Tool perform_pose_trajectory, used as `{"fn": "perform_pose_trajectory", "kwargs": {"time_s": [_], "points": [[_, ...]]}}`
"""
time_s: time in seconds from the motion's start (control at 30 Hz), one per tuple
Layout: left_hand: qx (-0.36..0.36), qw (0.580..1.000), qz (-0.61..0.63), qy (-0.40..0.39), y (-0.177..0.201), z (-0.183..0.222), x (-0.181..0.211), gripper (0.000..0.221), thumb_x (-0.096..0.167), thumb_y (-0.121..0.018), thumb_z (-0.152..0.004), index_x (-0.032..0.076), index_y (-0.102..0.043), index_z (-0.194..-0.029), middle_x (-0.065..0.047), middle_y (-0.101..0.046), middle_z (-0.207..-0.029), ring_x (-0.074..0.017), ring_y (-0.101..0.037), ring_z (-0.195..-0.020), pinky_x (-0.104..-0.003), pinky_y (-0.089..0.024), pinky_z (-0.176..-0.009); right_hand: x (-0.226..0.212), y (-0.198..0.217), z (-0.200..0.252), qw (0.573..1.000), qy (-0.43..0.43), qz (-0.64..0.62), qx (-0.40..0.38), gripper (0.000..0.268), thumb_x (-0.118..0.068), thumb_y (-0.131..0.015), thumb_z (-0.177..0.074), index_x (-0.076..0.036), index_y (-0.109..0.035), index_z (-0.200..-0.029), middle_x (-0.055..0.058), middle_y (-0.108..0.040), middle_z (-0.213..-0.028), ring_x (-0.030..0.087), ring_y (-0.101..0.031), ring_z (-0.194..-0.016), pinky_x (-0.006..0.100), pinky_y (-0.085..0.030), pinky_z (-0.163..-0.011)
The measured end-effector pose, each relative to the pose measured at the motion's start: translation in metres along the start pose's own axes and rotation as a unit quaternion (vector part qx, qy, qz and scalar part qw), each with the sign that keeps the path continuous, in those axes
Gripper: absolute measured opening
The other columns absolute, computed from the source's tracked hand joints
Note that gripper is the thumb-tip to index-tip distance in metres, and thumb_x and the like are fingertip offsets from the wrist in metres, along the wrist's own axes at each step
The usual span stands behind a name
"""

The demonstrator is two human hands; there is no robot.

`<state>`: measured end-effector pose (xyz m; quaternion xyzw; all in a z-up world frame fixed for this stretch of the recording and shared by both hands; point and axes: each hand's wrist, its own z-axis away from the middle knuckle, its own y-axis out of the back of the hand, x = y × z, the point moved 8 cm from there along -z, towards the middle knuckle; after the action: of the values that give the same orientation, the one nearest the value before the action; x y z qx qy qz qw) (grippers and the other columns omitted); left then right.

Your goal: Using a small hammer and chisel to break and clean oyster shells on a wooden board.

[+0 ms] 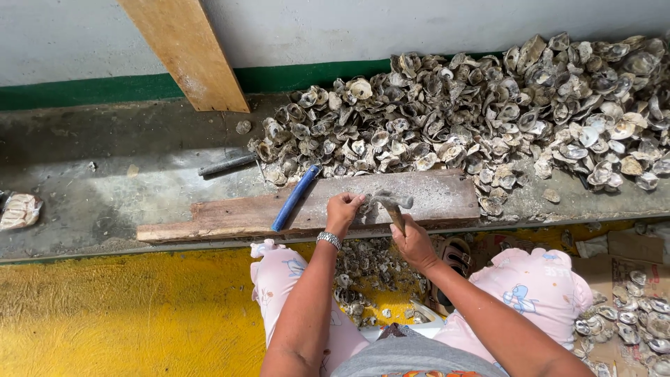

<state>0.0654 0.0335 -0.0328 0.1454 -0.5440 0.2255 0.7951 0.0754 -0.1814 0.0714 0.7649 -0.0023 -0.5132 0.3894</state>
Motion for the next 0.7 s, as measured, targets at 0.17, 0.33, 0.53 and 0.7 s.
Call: {"fn": "perform_pose_trajectory", "kwargs": {"time_s": [0.17, 0.33, 0.53, 0.7], "points": [[0.025, 0.999, -0.033, 0.031, 0.005, -0.006, -0.006, 0.018, 0.02, -0.078, -0.089, 0.002, -0.076, -0.086, -0.002, -0.072, -0.072, -0.0075, -0.056, -0.059, -0.028, -0.045, -0.053, 0.051, -0.035, 0.008, 0.984, -0.093, 0.041, -0.143, 0.025, -0.031, -0.044, -0.106, -0.007, -0.05, -0.101, 0.008, -0.053, -0.067, 0.024, -0.055, -0.053, 0.043, -0.05, -0.05], [0.016, 0.999, -0.037, -0.002, 0.006, 0.002, 0.0, 0.02, 0.02, -0.08, -0.089, 0.001, -0.077, -0.087, -0.001, -0.069, -0.071, -0.0066, -0.053, -0.059, -0.028, -0.042, -0.054, 0.018, -0.016, 0.001, 0.998, -0.033, 0.037, -0.03, 0.026, -0.03, -0.048, -0.105, -0.004, -0.051, -0.102, 0.01, -0.054, -0.064, 0.024, -0.056, -0.053, 0.043, -0.05, -0.052], [0.023, 0.999, -0.019, -0.021, 0.009, -0.011, -0.011, 0.021, 0.02, -0.08, -0.088, -0.001, -0.076, -0.086, 0.001, -0.072, -0.074, -0.0047, -0.056, -0.062, -0.025, -0.045, -0.055, 0.032, -0.031, -0.001, 0.994, 0.025, 0.073, -0.075, 0.027, -0.03, -0.052, -0.104, -0.003, -0.051, -0.104, 0.014, -0.058, -0.067, 0.028, -0.058, -0.057, 0.047, -0.047, -0.053], [0.029, 0.999, -0.02, -0.032, 0.01, -0.027, -0.028, 0.024, 0.018, -0.079, -0.092, -0.003, -0.072, -0.083, -0.001, -0.065, -0.07, -0.0075, -0.051, -0.06, -0.028, -0.042, -0.054, 0.014, -0.024, -0.003, 0.998, -0.01, 0.01, -0.06, 0.027, -0.03, -0.05, -0.104, -0.003, -0.049, -0.103, 0.013, -0.057, -0.065, 0.027, -0.056, -0.05, 0.045, -0.05, -0.052]]}}
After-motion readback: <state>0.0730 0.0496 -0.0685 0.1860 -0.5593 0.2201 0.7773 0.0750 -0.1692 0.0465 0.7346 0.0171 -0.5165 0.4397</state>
